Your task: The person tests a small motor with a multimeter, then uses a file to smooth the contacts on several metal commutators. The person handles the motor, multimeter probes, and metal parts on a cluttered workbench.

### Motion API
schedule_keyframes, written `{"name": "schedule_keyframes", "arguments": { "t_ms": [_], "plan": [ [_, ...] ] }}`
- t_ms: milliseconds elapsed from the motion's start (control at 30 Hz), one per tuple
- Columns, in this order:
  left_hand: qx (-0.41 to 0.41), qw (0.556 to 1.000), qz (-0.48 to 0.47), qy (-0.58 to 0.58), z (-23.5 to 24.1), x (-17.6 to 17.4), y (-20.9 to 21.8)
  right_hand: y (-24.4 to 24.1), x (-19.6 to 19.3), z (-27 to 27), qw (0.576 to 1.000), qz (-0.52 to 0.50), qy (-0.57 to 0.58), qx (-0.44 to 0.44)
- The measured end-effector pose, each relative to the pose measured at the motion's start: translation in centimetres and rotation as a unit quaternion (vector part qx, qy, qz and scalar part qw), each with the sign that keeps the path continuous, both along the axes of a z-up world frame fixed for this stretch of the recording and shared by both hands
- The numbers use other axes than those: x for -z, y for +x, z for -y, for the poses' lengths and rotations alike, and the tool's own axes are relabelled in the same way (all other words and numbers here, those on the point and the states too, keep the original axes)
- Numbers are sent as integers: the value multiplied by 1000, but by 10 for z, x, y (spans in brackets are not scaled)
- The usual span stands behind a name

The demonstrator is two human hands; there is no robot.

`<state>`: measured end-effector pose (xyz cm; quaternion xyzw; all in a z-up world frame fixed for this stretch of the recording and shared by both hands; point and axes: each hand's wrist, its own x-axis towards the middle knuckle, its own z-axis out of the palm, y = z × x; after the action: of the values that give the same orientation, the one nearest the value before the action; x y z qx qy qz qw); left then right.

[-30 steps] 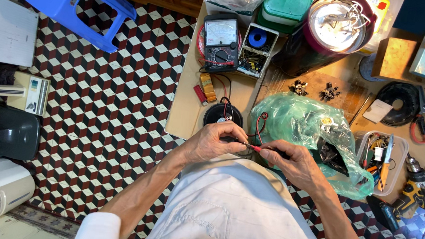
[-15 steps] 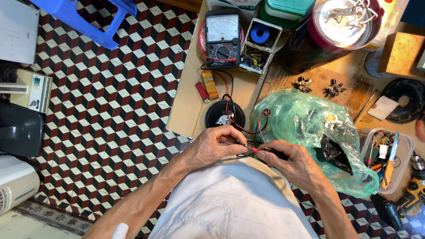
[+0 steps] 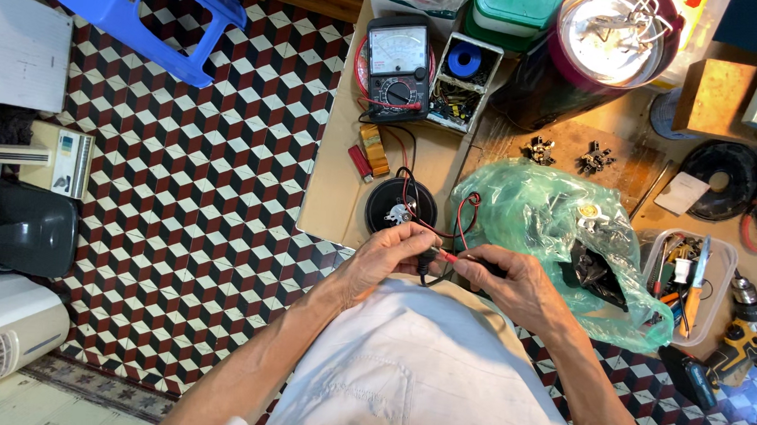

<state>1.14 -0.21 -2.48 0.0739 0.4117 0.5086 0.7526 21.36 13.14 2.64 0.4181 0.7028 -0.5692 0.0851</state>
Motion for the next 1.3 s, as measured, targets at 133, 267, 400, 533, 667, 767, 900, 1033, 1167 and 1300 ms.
{"name": "schedule_keyframes", "arguments": {
  "t_ms": [133,267,400,533,667,767,900,1033,1167,1300],
  "plan": [
    [-36,998,51,4,4,0,2,0,3,-3,998,50,-5,41],
    [-9,999,30,26,4,-3,5,-1,5,-4,998,50,17,25],
    [-29,998,27,50,7,-4,9,-4,8,-3,1000,20,8,19],
    [-50,997,20,47,12,-5,12,-3,6,-5,1000,-24,5,2],
    [-63,997,-1,35,16,-6,20,2,0,-8,1000,0,6,-10],
    [-94,995,-12,28,16,-4,28,7,-9,-10,994,-80,67,-14],
    [-123,991,-44,25,20,-2,39,12,-23,-13,974,-15,220,-56],
    [-159,985,-66,16,23,-9,57,9,-30,-17,964,-31,204,-165],
    [-172,980,-100,16,28,-19,78,5,-28,-15,990,7,65,-124],
    [-202,974,-103,30,30,-19,99,10,-24,-21,988,-1,35,-149]
  ]
}}
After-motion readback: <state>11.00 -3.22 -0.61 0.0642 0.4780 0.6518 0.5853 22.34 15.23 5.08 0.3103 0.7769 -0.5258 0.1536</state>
